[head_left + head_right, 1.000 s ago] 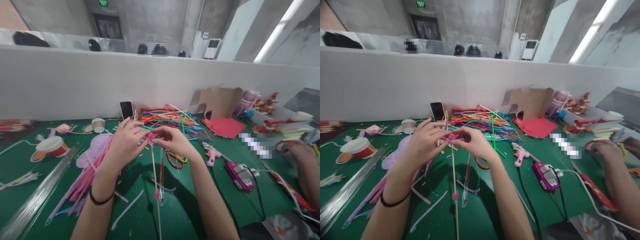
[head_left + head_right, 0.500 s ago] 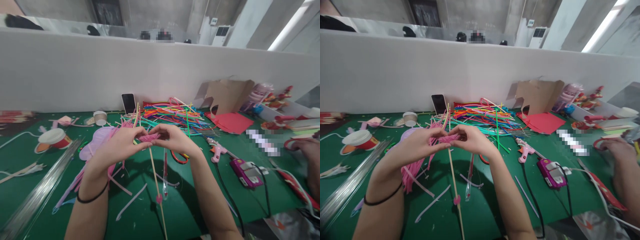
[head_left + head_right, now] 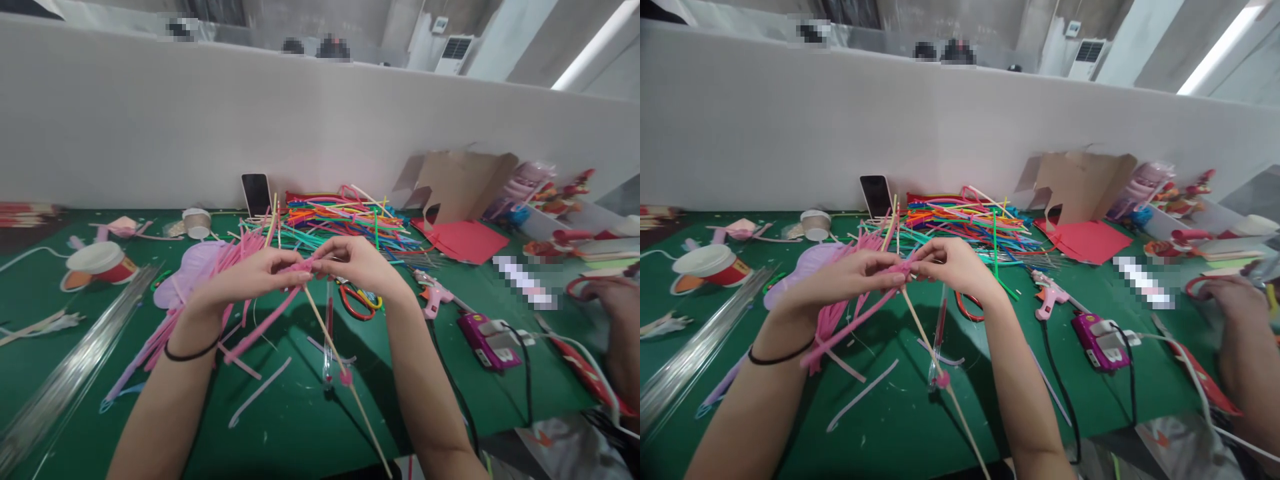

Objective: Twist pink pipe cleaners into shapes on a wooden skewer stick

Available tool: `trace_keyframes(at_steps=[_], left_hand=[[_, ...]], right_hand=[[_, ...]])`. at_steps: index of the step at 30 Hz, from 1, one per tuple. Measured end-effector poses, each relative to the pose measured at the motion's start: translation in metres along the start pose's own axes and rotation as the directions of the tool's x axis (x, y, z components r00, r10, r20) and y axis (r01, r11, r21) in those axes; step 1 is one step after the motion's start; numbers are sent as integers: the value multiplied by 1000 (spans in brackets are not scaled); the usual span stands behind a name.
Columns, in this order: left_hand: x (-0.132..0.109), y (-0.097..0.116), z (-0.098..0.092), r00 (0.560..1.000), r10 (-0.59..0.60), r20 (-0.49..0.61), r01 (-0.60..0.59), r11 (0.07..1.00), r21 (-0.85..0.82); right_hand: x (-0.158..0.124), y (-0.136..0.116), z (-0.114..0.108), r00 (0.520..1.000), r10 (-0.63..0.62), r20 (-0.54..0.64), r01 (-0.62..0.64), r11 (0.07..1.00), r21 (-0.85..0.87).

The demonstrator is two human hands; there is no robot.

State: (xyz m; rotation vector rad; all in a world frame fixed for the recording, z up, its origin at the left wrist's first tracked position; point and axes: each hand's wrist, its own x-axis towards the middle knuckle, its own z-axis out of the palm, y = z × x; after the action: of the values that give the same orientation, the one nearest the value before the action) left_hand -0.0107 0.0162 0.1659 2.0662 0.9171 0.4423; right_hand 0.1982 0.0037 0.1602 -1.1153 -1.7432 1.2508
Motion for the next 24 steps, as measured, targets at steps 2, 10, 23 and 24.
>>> trace_keyframes(at_steps=[2, 10, 23, 24], left_hand=[[2, -1, 1, 1000, 9, 25, -8, 1000, -28], [9, -7, 6, 1000, -12, -5, 11, 993, -116], [8, -5, 5, 997, -47, -54, 37, 984, -173], [8, -6, 5, 996, -52, -73, 39, 985, -170]], right_hand=[[1, 3, -1, 1000, -4, 24, 5, 1000, -7], [-3, 2, -9, 997, -44, 60, 44, 999, -12], [3, 9, -1, 1000, -9, -11, 10, 998, 61], [3, 9, -1, 1000, -8, -16, 9, 998, 58]])
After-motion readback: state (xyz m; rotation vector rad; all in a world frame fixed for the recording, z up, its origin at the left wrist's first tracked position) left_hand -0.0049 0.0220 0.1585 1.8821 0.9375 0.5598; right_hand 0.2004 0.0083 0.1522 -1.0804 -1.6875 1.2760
